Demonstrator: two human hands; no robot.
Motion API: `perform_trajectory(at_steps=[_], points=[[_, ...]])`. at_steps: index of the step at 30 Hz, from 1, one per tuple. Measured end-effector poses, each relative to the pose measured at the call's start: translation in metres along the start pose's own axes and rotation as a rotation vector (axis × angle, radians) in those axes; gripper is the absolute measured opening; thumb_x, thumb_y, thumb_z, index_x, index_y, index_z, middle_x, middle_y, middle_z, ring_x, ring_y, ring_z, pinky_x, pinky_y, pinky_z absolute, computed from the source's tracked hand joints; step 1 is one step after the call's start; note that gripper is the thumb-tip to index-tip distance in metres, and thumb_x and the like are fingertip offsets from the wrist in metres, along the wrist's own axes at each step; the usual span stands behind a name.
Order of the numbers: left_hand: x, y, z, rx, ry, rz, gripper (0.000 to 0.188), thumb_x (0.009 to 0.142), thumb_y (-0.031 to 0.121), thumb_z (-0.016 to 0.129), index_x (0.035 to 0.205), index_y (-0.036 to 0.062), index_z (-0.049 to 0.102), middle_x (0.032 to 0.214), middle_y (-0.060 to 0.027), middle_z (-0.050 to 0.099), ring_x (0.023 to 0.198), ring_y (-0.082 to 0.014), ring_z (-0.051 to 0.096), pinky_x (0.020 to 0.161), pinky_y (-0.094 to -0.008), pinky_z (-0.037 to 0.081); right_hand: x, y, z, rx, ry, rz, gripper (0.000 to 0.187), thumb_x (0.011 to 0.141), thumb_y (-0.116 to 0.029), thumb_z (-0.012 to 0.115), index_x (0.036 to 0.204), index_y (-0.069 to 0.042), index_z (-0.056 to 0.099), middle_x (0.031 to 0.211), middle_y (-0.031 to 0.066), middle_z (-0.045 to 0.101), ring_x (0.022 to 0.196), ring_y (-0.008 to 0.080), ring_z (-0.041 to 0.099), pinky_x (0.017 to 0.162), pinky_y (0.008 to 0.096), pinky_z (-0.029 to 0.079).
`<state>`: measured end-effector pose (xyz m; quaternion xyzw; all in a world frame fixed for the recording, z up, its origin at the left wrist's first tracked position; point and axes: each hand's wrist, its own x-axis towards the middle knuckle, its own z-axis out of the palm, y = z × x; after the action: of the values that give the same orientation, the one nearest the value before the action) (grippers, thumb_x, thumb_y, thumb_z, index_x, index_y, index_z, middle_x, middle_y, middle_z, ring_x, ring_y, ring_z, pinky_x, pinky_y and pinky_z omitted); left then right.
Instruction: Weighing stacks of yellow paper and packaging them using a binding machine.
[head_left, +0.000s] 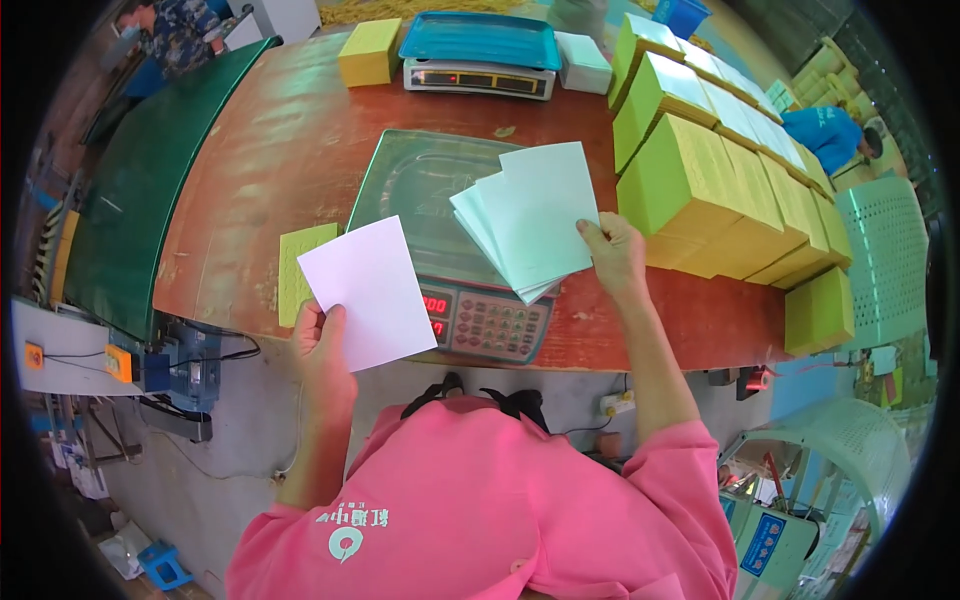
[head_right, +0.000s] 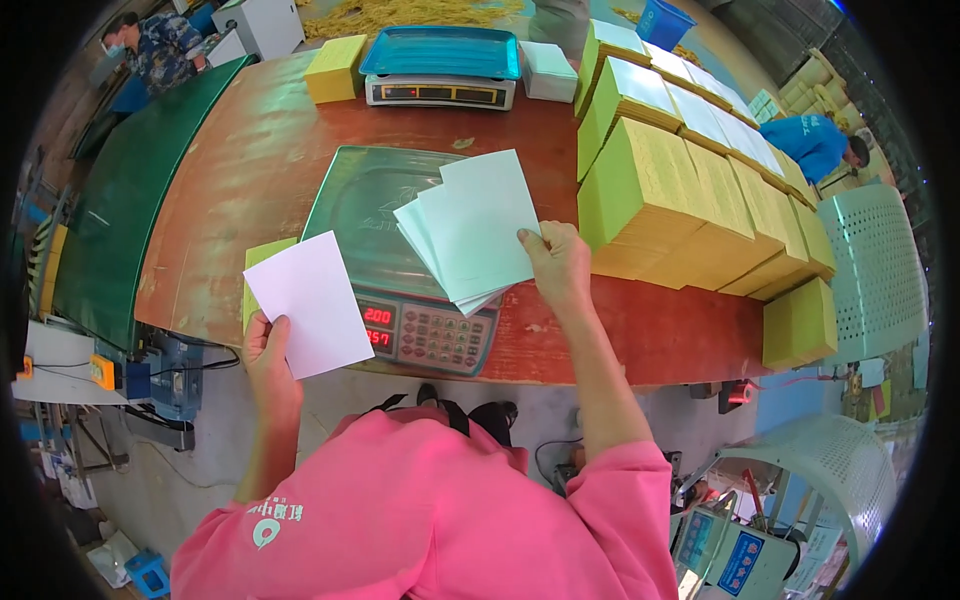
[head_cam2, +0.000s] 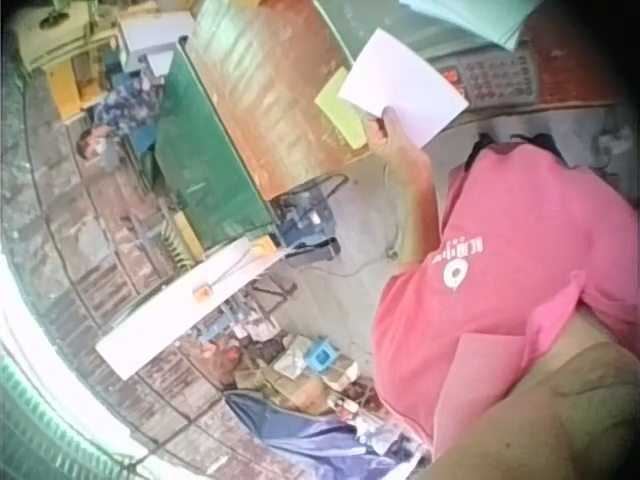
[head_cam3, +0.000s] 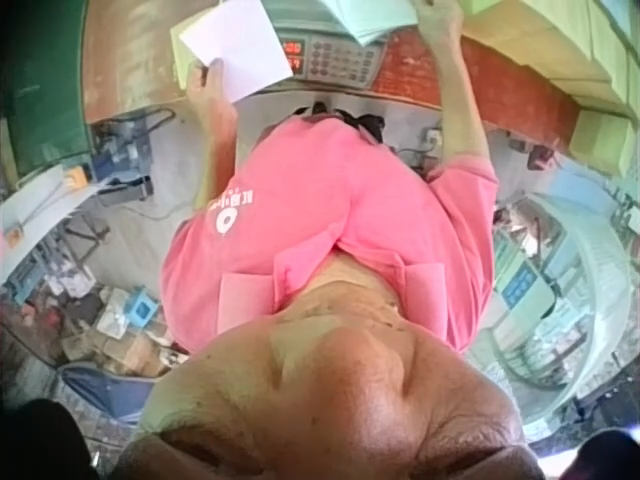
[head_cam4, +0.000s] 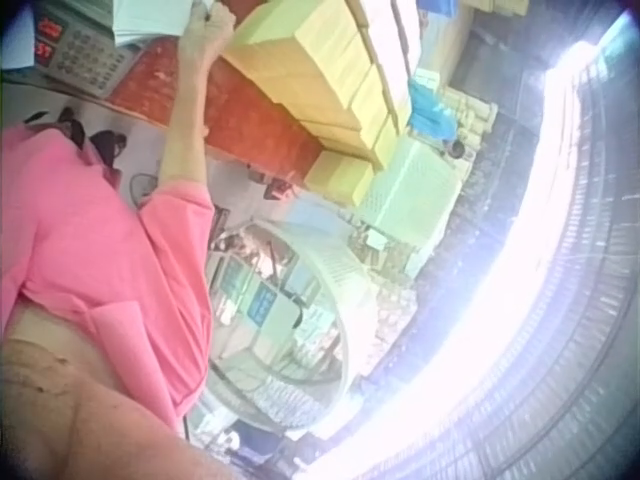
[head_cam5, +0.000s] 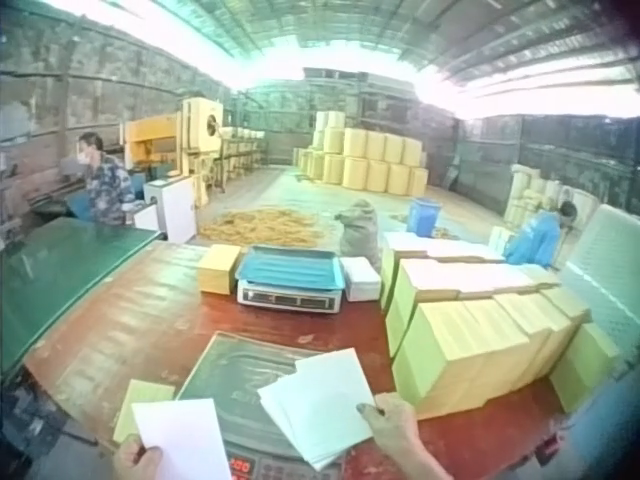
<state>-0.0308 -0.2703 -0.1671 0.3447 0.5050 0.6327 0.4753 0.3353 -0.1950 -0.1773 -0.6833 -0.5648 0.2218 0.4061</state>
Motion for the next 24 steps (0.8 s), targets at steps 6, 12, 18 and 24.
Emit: perform_trajectory(at_steps=[6, 12, 18, 24], points=[[0.001, -0.001, -0.015, -0.035, 0.012, 0.006, 0.014, 0.094, 0.007, 0.056, 0.106, 0.0004, 0.061, 0.098, -0.0024, 0.063, 0.087, -0.0072, 0.057, 0.08, -0.0246, 0.045, -0.005, -0.034, -0.009, -0.241, 0.048, -0.24, 0.018, 0.091, -0.017, 0.06, 0.092, 0.0, 0.067, 0.088, 0.0145, 0.065, 0.091, 0.0289, 0.06, 0.081, 0.0393, 0.047], [0.017, 0.01, -0.004, 0.042, -0.008, 0.017, 0.014, 0.094, 0.006, 0.055, 0.104, 0.001, 0.061, 0.096, -0.0024, 0.063, 0.085, -0.0071, 0.055, 0.078, -0.0239, 0.045, -0.032, -0.054, -0.04, -0.035, 0.378, -0.372, 0.008, 0.09, -0.006, 0.06, 0.089, 0.002, 0.061, 0.078, 0.0103, 0.057, 0.076, 0.0216, 0.054, 0.067, 0.0316, 0.043], [0.027, 0.037, 0.075, -0.028, -0.261, 0.001, 0.021, 0.091, 0.008, 0.058, 0.108, -0.0023, 0.062, 0.098, -0.0037, 0.064, 0.094, -0.0099, 0.056, 0.083, -0.0245, 0.043, -0.092, -0.016, -0.062, 0.252, 0.437, -0.002, 0.011, 0.09, -0.007, 0.061, 0.083, 0.003, 0.06, 0.068, 0.0048, 0.051, 0.063, 0.012, 0.048, 0.057, 0.0289, 0.038], [0.034, 0.059, 0.265, -0.006, -0.774, -0.11, 0.022, 0.087, 0.008, 0.063, 0.106, -0.0036, 0.063, 0.098, -0.0059, 0.065, 0.089, -0.0131, 0.059, 0.082, -0.0272, 0.046, -0.126, 0.07, -0.109, 0.632, 0.472, 0.382, 0.027, 0.095, -0.012, 0.057, 0.07, -0.003, 0.052, 0.063, -0.0052, 0.044, 0.059, 0.0029, 0.04, 0.052, 0.024, 0.032]])
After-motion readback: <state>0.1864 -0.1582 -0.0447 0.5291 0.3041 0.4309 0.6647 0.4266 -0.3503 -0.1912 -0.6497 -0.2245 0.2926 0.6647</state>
